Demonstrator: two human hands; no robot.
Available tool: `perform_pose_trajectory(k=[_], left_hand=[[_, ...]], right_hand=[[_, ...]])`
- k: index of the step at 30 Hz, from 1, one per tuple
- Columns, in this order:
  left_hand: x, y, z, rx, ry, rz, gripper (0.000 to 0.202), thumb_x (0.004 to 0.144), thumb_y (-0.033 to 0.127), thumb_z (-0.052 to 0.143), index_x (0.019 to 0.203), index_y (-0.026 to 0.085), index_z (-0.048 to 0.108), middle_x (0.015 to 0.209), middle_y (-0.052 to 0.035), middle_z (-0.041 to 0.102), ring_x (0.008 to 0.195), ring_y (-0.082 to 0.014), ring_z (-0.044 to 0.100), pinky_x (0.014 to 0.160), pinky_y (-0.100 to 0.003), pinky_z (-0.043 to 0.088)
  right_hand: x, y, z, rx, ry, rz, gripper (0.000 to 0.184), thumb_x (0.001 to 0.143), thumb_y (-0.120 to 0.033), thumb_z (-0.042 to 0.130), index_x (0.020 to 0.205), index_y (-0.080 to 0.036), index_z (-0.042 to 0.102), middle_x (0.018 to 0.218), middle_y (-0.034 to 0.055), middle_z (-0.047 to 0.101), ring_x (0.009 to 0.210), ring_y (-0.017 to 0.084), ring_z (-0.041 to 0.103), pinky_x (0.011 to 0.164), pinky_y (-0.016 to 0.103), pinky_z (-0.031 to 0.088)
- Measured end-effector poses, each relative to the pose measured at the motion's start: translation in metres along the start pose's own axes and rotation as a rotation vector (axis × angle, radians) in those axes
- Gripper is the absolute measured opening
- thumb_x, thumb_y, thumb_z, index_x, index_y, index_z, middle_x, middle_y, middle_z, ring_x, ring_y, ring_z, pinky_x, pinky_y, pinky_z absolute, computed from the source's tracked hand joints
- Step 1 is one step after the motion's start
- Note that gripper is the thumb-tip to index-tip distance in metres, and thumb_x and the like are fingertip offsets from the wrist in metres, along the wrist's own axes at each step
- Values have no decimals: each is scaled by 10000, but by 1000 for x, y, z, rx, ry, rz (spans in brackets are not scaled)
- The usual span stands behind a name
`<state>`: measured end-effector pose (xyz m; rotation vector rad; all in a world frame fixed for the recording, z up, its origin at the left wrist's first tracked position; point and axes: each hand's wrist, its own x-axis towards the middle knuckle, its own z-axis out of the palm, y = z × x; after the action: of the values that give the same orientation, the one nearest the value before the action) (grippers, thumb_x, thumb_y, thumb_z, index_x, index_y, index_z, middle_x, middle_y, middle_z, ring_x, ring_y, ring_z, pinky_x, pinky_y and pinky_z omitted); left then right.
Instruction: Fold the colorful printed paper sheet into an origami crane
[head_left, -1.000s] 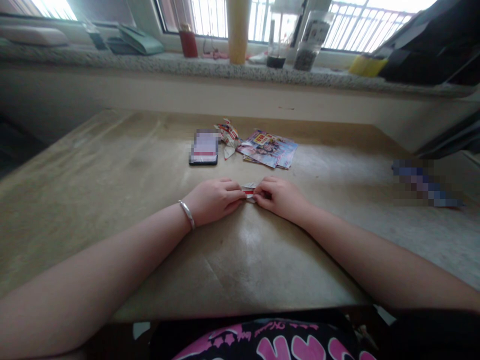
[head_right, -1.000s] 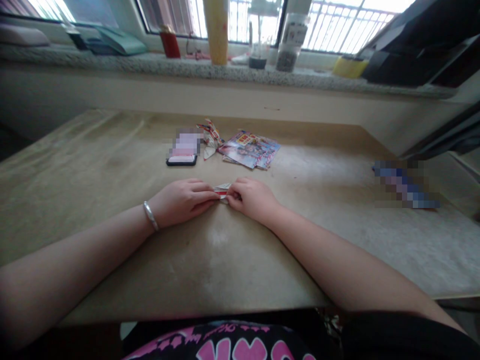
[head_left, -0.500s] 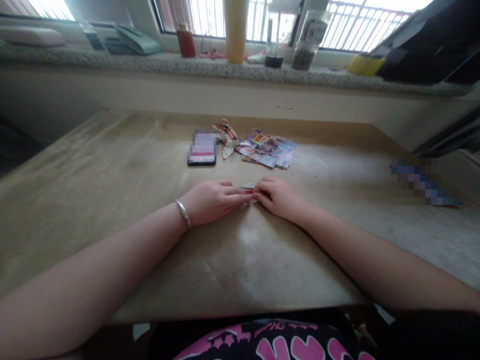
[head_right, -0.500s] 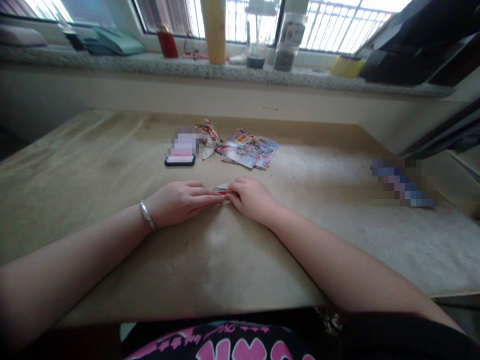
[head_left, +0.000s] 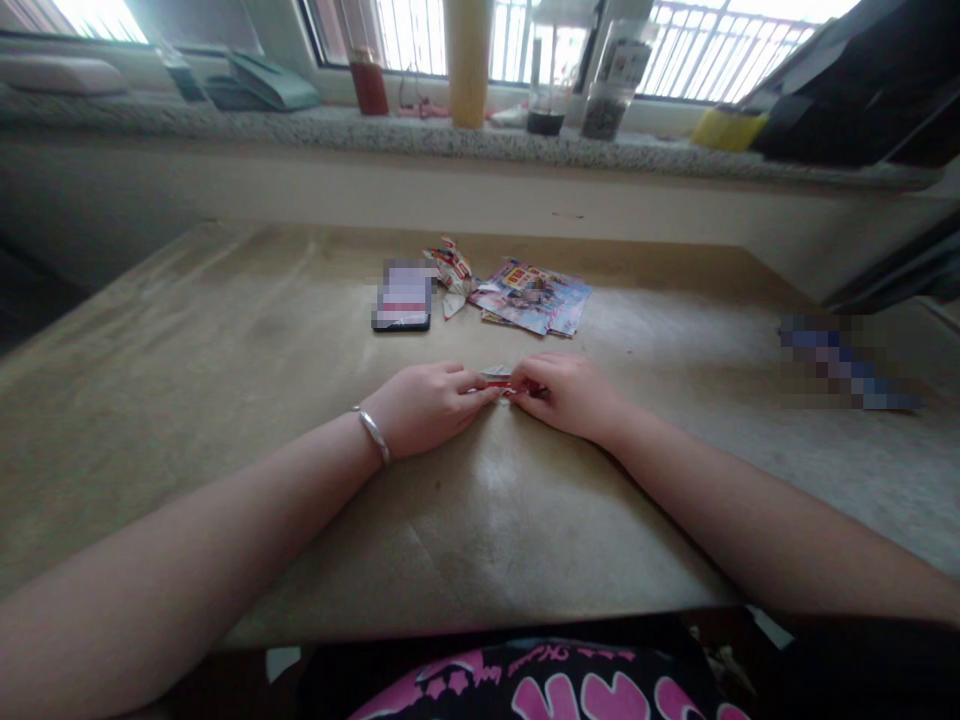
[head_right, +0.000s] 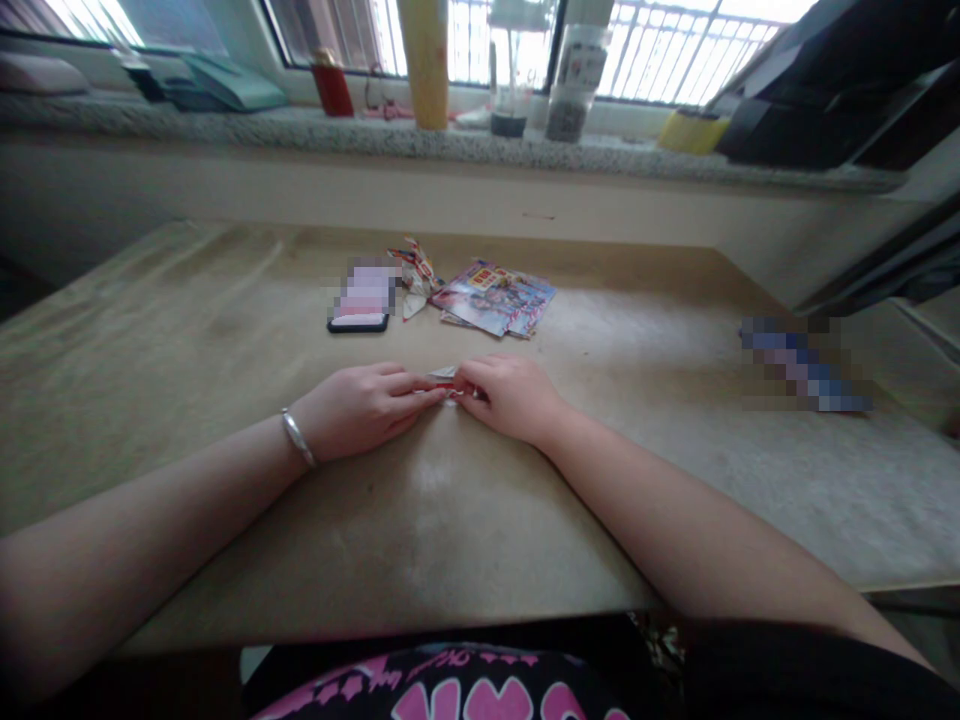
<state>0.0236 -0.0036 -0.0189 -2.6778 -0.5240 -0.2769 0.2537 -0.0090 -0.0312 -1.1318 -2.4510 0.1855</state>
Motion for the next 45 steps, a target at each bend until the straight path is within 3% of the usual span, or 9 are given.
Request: perform_pose_trajectory(k=[8, 15, 22, 28, 37, 45], left_hand=[[1, -2, 4, -27, 49, -12, 292, 951, 249, 441, 1151, 198, 647, 964, -54, 699, 754, -146, 610, 690, -266, 507], [4, -1, 4, -38, 28, -34, 270, 940, 249, 460, 1118, 198, 657, 915, -53, 678, 775, -158, 612, 694, -268, 498], [5, -1, 6, -72, 20, -66, 294, 952, 254, 422, 1108, 179, 659, 909, -65, 672, 789, -156, 616, 711, -268, 507], [-1, -6, 7, -139, 72, -53, 281, 942, 237, 439, 1120, 193, 652, 907, -49, 694, 775, -145, 615, 712, -255, 501], [-1, -5, 6, -86, 6, -35, 280, 945, 221, 458, 1163, 222, 634, 930, -47, 688, 789, -146, 619, 692, -252, 503], [2, -2, 5, -96, -22, -101, 254, 927, 189, 500, 1126, 239, 650, 911, -35, 669, 793, -150, 613, 662, -244, 492]], right_hand=[[1, -4, 1, -97, -7, -17, 151, 856, -252, 529, 886, -194, 664, 837, 51, 668, 777, 165, 578, 717, 270, 378], [4, -5, 5, 17, 7, 104, 113, 807, -210, 545, 828, -172, 649, 762, 31, 631, 687, 135, 547, 645, 236, 380], [1, -9, 3, -201, -11, -17, 239, 894, -281, 465, 931, -211, 690, 875, 63, 675, 773, 168, 577, 677, 274, 361], [2, -15, 2, -184, -25, 91, 221, 876, -295, 497, 896, -213, 701, 856, 55, 682, 762, 173, 591, 667, 276, 360], [4, -19, 1, -183, -25, 191, 182, 837, -309, 535, 828, -199, 679, 819, 54, 673, 736, 175, 584, 638, 275, 351], [5, -18, 1, -164, -21, 178, 166, 834, -304, 539, 828, -194, 663, 800, 49, 659, 715, 165, 562, 622, 268, 337]])
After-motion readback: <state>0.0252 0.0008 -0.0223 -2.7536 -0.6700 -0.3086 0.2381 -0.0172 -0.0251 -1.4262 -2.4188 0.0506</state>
